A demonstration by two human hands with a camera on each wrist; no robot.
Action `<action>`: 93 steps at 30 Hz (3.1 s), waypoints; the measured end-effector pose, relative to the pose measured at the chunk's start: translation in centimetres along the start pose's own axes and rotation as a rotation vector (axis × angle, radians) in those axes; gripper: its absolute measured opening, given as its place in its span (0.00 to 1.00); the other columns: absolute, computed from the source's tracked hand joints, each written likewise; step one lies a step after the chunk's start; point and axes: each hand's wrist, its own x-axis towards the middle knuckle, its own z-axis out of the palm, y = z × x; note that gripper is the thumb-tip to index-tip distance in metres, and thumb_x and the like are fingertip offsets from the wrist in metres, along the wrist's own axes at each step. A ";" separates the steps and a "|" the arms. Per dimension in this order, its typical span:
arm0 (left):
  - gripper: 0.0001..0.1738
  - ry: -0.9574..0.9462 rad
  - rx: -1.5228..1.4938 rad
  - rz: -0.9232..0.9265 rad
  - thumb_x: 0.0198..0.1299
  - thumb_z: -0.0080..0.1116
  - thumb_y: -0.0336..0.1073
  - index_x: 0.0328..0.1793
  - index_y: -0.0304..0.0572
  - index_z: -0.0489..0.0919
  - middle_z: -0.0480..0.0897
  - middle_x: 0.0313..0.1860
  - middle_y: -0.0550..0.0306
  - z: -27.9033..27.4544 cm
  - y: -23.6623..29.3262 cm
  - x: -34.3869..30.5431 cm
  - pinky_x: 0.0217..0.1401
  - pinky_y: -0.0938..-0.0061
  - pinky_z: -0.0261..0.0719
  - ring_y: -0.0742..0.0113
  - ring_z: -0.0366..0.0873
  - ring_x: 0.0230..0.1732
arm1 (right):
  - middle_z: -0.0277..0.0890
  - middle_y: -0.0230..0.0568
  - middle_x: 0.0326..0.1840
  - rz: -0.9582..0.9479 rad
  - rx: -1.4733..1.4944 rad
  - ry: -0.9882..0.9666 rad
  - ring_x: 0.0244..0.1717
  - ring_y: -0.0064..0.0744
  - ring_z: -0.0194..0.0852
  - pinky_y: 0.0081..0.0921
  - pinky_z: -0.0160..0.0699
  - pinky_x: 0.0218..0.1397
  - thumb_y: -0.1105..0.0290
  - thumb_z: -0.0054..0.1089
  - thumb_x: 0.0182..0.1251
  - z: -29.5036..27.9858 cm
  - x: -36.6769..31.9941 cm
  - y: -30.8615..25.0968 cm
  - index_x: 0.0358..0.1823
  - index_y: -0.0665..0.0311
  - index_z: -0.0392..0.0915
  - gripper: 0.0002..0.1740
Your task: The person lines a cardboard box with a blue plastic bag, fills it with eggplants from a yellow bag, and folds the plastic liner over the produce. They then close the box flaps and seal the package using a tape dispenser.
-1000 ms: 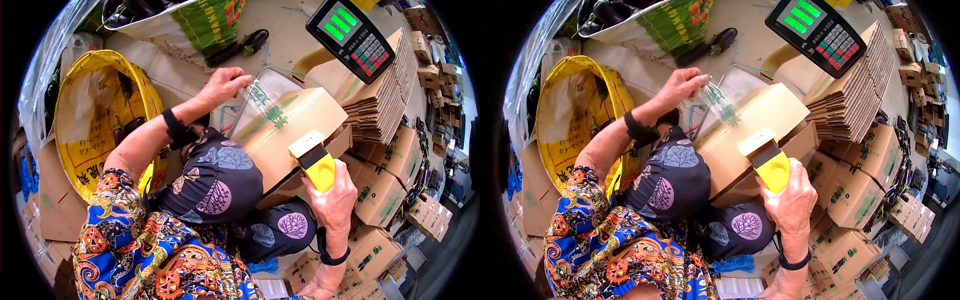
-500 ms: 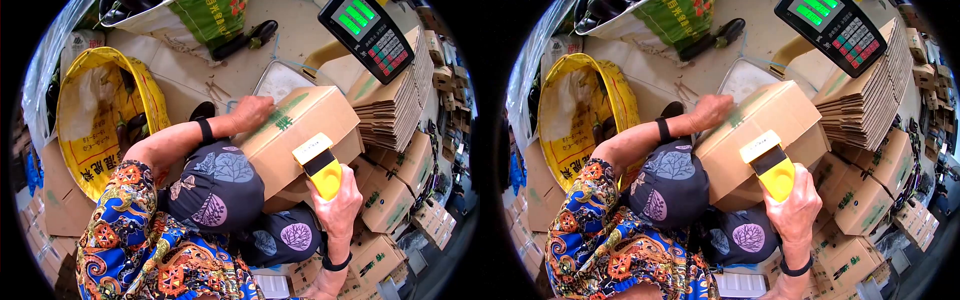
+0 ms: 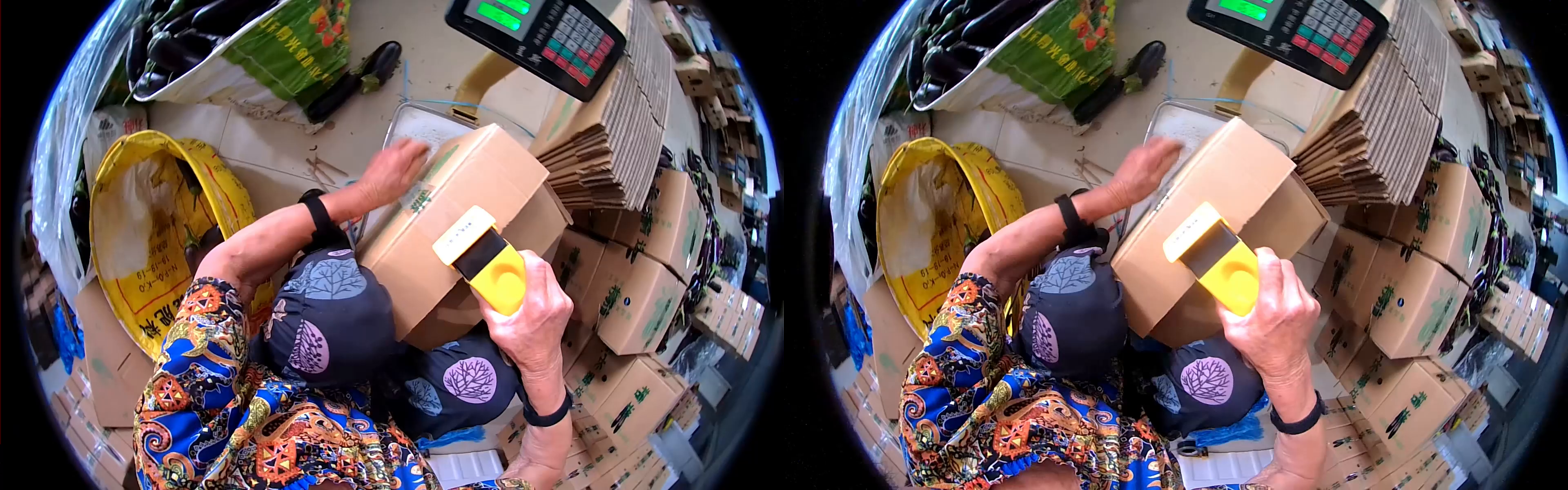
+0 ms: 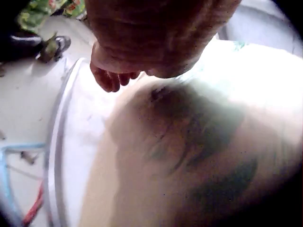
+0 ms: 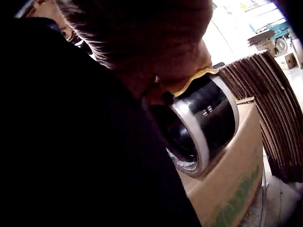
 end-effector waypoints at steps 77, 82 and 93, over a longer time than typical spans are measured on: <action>0.23 -0.369 -0.006 0.312 0.75 0.40 0.40 0.72 0.41 0.65 0.70 0.72 0.43 -8.1 -1.0 4.3 0.60 0.61 0.82 0.43 0.79 0.59 | 0.84 0.57 0.35 0.035 -0.131 -0.228 0.38 0.56 0.86 0.46 0.86 0.41 0.55 0.77 0.51 3.8 10.1 -4.1 0.48 0.67 0.69 0.32; 0.23 -0.310 0.261 0.159 0.76 0.37 0.50 0.70 0.52 0.70 0.79 0.63 0.43 -8.8 1.1 4.5 0.55 0.53 0.81 0.37 0.82 0.51 | 0.83 0.58 0.37 0.022 -0.077 -0.174 0.38 0.60 0.85 0.49 0.84 0.40 0.58 0.77 0.52 2.8 7.8 -3.2 0.49 0.67 0.68 0.32; 0.17 -0.295 0.279 0.232 0.73 0.38 0.36 0.65 0.46 0.70 0.75 0.68 0.48 -9.2 1.4 4.1 0.55 0.56 0.82 0.41 0.81 0.55 | 0.78 0.56 0.40 0.132 0.086 0.055 0.41 0.62 0.81 0.48 0.83 0.43 0.56 0.78 0.51 8.1 -9.4 8.8 0.55 0.66 0.68 0.36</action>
